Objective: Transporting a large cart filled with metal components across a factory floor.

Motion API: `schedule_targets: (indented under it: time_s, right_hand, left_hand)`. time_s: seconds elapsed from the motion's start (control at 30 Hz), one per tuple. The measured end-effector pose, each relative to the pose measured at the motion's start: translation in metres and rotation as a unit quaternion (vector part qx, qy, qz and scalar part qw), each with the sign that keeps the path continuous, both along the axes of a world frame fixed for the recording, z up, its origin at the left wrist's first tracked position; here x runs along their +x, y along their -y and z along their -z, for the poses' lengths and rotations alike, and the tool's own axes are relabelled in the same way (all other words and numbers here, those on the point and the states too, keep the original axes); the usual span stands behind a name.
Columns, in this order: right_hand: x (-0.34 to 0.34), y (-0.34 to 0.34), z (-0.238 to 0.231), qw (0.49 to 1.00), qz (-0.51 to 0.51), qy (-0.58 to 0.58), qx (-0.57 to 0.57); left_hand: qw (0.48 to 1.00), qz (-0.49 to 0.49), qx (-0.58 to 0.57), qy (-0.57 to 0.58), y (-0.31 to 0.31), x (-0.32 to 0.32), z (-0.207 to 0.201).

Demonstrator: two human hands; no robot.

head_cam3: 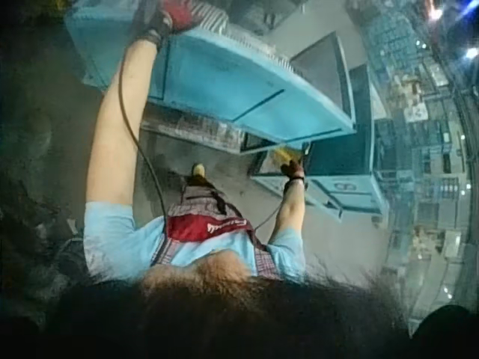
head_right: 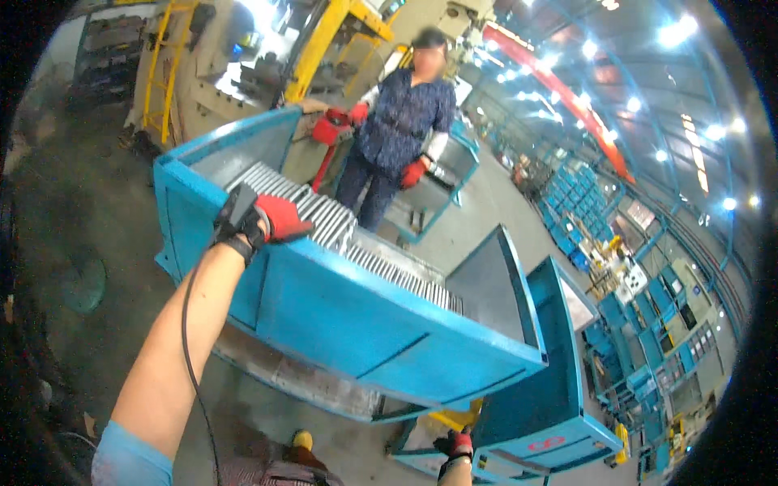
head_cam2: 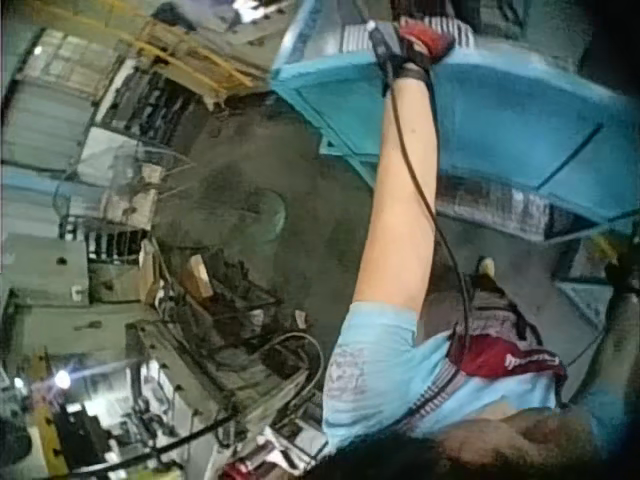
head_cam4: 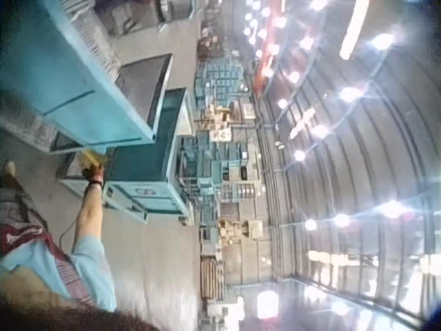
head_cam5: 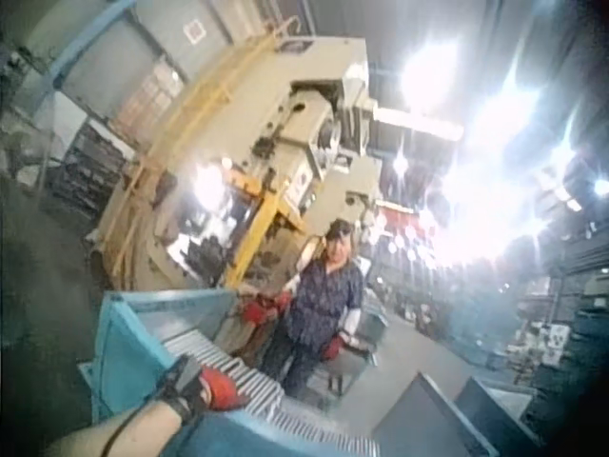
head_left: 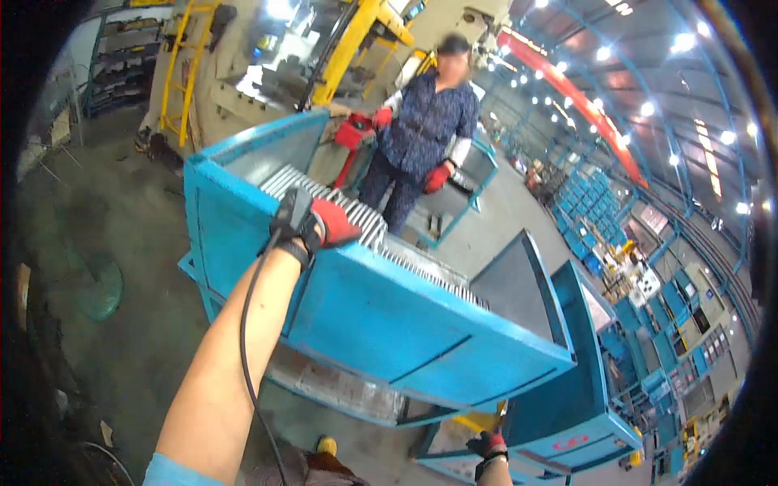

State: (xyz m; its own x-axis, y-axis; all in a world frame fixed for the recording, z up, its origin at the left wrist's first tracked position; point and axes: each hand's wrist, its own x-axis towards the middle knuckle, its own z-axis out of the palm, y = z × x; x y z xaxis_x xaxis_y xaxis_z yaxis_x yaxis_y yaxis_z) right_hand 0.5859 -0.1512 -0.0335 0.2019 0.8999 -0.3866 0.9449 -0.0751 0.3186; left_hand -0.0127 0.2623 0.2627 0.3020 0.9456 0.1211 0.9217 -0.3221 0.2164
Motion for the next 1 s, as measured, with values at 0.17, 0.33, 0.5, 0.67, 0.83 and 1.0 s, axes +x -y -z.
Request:
schedule_targets:
  time_s: [0.17, 0.33, 0.5, 0.67, 0.83, 1.0]
  right_hand:
    - [-0.049, -0.044, 0.0, 0.948, 0.198, -0.226, 0.105]
    - [-0.051, -0.066, 0.003, 0.932, 0.234, -0.249, 0.118]
    - [-0.046, -0.072, 0.001, 0.92, 0.266, -0.258, 0.132]
    - [-0.058, -0.109, 0.013, 0.923, 0.233, -0.286, 0.114]
    - [-0.046, -0.09, 0.007, 0.911, 0.262, -0.288, 0.133]
    - [-0.053, -0.091, 0.01, 0.908, 0.254, -0.306, 0.132]
  left_hand:
    - [0.972, -0.076, 0.189, -0.118, -0.063, -0.043, 0.07]
    - [0.976, -0.136, 0.131, -0.11, -0.082, -0.035, 0.086]
    - [0.956, -0.23, 0.097, 0.154, -0.039, -0.003, 0.034]
    - [0.953, -0.235, 0.188, 0.029, -0.14, -0.06, 0.15]
    - [0.958, -0.213, 0.165, 0.092, -0.075, -0.028, 0.085]
    - [0.951, -0.258, 0.159, 0.057, -0.064, -0.041, 0.079]
